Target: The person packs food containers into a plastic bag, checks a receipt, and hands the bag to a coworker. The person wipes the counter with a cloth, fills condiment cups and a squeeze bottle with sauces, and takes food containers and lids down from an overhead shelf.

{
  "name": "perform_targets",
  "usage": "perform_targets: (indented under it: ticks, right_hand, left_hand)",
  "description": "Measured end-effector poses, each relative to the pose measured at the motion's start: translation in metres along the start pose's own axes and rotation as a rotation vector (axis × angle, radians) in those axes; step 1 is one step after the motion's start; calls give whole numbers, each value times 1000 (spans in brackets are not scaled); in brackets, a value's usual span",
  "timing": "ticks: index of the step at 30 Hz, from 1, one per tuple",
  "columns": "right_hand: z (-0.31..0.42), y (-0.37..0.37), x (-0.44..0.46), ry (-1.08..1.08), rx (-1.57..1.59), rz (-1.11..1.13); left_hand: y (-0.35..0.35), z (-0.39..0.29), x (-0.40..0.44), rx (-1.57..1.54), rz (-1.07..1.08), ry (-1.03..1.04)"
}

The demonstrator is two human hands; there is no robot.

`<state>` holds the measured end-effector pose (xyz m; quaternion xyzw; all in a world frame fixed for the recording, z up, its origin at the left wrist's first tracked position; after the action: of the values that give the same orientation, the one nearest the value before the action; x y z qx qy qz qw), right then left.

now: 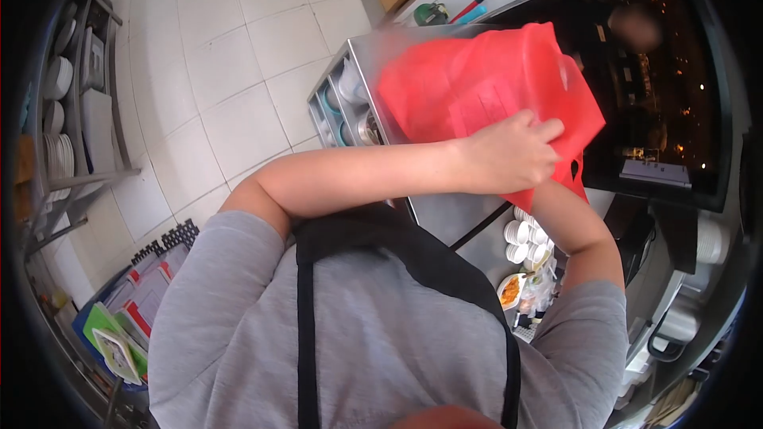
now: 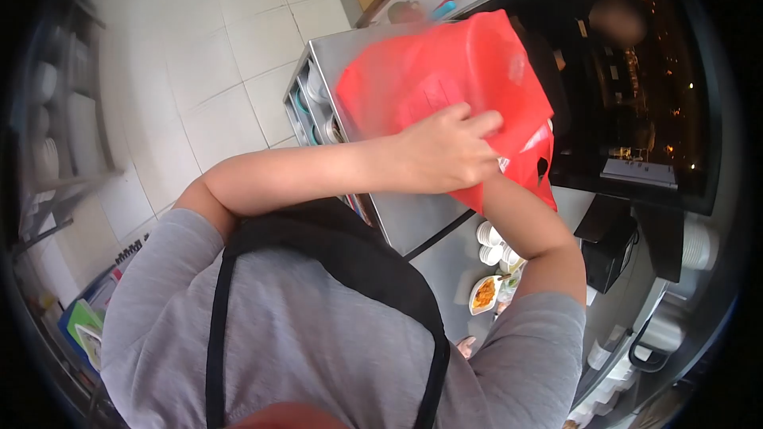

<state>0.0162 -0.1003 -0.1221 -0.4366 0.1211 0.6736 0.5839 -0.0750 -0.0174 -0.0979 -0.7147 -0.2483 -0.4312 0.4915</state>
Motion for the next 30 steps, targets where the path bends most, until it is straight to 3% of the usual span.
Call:
perform_targets:
  ticks: [9,15,17,18,20,21,25,26,27,28,30]
  right_hand:
    - [3,-2,14,94,-154,138]
    - [2,-6,16,67,-276,165]
    - [2,-12,7,53,-352,146]
    - [-1,-12,-3,56,-381,135]
    - [-3,-21,-29,89,-504,98]
    - [-5,-24,-50,134,-602,66]
    - [-18,-41,-144,560,-992,-258]
    - [-28,-48,-161,695,-1263,-259]
    - [-36,-55,-180,779,-1346,-512]
    - [-57,-63,-194,713,-1388,-876]
    - [-95,-73,-205,357,-1006,-1440]
  left_hand:
    - [4,10,-7,-74,-70,-23]
    - [12,23,-16,-235,51,68]
    - [6,23,-9,-229,-6,-71]
    - [4,23,-2,-262,3,-20]
    - [-1,29,12,-224,-285,-137]
    - [6,30,17,-247,-274,-97]
    - [25,33,41,-209,-220,-200]
    - [24,32,48,-158,-204,-240]
    - [19,34,58,-190,-262,-202]
    - [12,37,69,-223,-320,-166]
    - [0,40,77,-218,-269,-303]
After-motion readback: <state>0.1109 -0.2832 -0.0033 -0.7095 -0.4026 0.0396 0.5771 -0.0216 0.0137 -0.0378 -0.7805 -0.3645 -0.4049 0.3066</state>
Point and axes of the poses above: each hand's wrist, its own x-axis towards the middle knuckle, its own y-axis out of the palm, z = x × y, the point moved 1 cm from there along x, towards the middle knuckle, and after that the axes turned 4 degrees about -y, right-handed, at the moved point
